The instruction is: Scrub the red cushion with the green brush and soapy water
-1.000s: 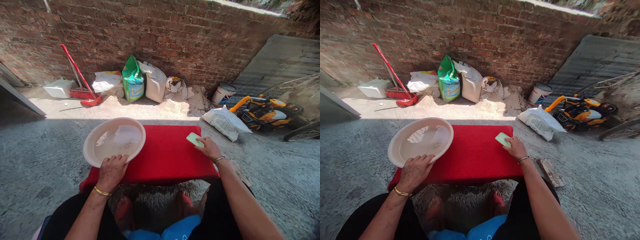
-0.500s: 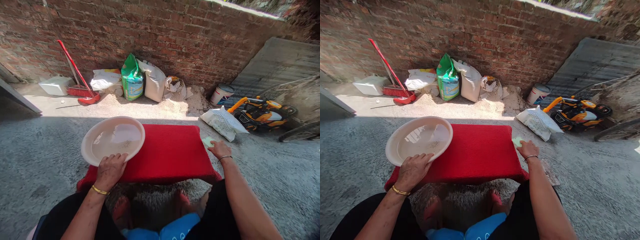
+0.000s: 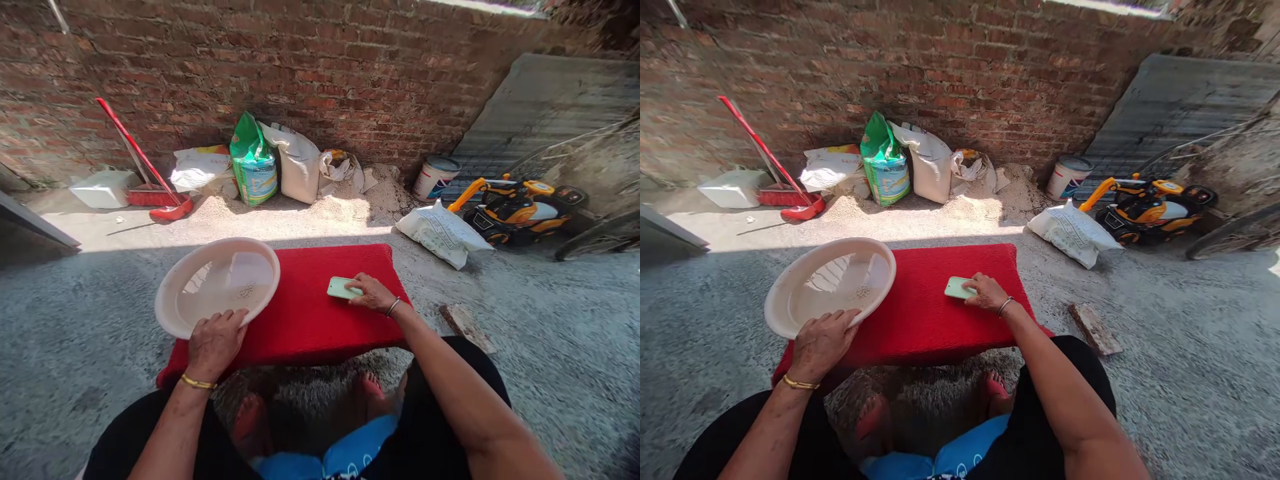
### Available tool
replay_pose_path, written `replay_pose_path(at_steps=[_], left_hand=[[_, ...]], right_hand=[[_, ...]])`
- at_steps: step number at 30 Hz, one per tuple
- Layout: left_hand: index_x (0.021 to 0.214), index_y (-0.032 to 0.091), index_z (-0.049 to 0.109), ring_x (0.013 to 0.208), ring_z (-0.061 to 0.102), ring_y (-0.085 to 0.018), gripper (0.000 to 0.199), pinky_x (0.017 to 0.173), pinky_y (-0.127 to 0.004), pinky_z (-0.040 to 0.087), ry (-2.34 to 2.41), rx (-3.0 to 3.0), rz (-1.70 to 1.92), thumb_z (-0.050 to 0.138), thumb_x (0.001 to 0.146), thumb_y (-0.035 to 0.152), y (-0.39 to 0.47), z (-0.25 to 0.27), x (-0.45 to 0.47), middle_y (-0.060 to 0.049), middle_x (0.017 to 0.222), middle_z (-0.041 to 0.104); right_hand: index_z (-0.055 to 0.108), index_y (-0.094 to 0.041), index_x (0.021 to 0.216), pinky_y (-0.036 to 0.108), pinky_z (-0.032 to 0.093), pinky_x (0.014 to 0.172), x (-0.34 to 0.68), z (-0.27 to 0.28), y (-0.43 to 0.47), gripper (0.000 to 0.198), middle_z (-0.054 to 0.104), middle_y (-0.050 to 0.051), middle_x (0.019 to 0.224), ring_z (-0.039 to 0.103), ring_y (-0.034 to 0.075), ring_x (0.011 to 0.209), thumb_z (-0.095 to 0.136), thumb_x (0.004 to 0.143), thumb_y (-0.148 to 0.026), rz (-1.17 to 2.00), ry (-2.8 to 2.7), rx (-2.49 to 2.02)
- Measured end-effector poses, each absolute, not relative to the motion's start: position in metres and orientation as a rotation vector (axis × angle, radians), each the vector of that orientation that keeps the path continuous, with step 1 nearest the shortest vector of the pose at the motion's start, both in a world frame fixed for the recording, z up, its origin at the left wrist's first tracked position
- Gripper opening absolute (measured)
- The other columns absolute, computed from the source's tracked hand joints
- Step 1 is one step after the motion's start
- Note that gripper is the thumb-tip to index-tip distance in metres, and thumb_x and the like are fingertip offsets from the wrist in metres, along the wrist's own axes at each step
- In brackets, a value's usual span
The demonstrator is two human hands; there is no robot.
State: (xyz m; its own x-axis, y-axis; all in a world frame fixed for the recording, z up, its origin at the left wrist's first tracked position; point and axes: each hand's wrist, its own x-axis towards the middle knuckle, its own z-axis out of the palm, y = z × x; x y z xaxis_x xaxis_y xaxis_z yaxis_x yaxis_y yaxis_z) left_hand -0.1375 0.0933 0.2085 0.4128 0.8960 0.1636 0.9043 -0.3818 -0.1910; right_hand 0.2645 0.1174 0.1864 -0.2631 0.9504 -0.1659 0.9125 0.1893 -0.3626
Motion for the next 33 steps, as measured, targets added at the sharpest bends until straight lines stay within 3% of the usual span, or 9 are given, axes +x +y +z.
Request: replay_pose_path(at_steps=[5, 9, 12, 17, 21, 28, 33], left_hand=[[0.111, 0.021, 0.069, 0.084, 0.064, -0.027, 0.033, 0.07, -0.036, 0.036, -1.603, -2.44, -0.064, 0.043, 0.091, 0.028, 0.092, 0.208, -0.137, -0.01, 0.088, 0.071], [0.111, 0.021, 0.069, 0.083, 0.064, -0.028, 0.033, 0.07, -0.037, 0.038, -1.628, -2.436, -0.039, 0.044, 0.09, 0.028, 0.092, 0.21, -0.136, -0.011, 0.087, 0.071], [0.11, 0.021, 0.068, 0.083, 0.064, -0.028, 0.033, 0.07, -0.038, 0.038, -1.623, -2.432, -0.028, 0.043, 0.09, 0.028, 0.093, 0.21, -0.136, -0.011, 0.087, 0.071], [0.108, 0.021, 0.069, 0.083, 0.064, -0.027, 0.033, 0.069, -0.037, 0.039, -1.646, -2.442, -0.022, 0.042, 0.09, 0.028, 0.094, 0.211, -0.137, -0.011, 0.089, 0.071], [0.109, 0.021, 0.069, 0.083, 0.064, -0.027, 0.033, 0.069, -0.036, 0.039, -1.615, -2.426, 0.003, 0.042, 0.091, 0.028, 0.094, 0.213, -0.136, -0.011, 0.09, 0.072], [0.111, 0.022, 0.068, 0.083, 0.064, -0.027, 0.033, 0.07, -0.037, 0.039, -1.592, -2.435, -0.012, 0.042, 0.092, 0.029, 0.092, 0.213, -0.135, -0.009, 0.088, 0.071], [0.112, 0.022, 0.068, 0.084, 0.064, -0.028, 0.033, 0.07, -0.038, 0.038, -1.621, -2.449, -0.019, 0.043, 0.092, 0.029, 0.092, 0.211, -0.136, -0.009, 0.09, 0.071]], right_hand=[[0.069, -0.026, 0.119, 0.031, 0.044, 0.081, 0.359, 0.202, 0.089, 0.048, 0.061, 0.006, 0.108, 0.06, 0.022, 0.092, 0.069, 0.07, -0.026, 0.582, -2.094, -2.347], [0.071, -0.024, 0.116, 0.036, 0.044, 0.079, 0.416, 0.214, 0.062, 0.047, 0.062, 0.011, 0.107, 0.06, 0.027, 0.092, 0.068, 0.069, -0.03, 0.255, -1.774, -2.781], [0.07, -0.022, 0.118, 0.038, 0.044, 0.084, 0.407, 0.215, 0.062, 0.048, 0.06, 0.012, 0.109, 0.058, 0.028, 0.097, 0.066, 0.071, -0.032, 0.12, -1.75, -2.669], [0.067, -0.023, 0.12, 0.031, 0.043, 0.088, 0.318, 0.2, 0.094, 0.047, 0.057, 0.007, 0.108, 0.056, 0.022, 0.098, 0.064, 0.073, -0.025, 0.437, -2.077, -2.037], [0.067, -0.025, 0.12, 0.032, 0.041, 0.089, 0.267, 0.192, 0.116, 0.048, 0.057, 0.007, 0.114, 0.054, 0.022, 0.102, 0.066, 0.072, -0.022, 0.55, -2.306, -1.829], [0.07, -0.026, 0.116, 0.03, 0.043, 0.084, 0.359, 0.194, 0.088, 0.05, 0.06, 0.005, 0.108, 0.057, 0.021, 0.096, 0.065, 0.066, -0.019, 0.624, -2.142, -2.222], [0.069, -0.023, 0.118, 0.036, 0.045, 0.084, 0.425, 0.202, 0.055, 0.049, 0.06, 0.011, 0.106, 0.058, 0.027, 0.096, 0.065, 0.07, -0.029, 0.195, -1.667, -2.746]])
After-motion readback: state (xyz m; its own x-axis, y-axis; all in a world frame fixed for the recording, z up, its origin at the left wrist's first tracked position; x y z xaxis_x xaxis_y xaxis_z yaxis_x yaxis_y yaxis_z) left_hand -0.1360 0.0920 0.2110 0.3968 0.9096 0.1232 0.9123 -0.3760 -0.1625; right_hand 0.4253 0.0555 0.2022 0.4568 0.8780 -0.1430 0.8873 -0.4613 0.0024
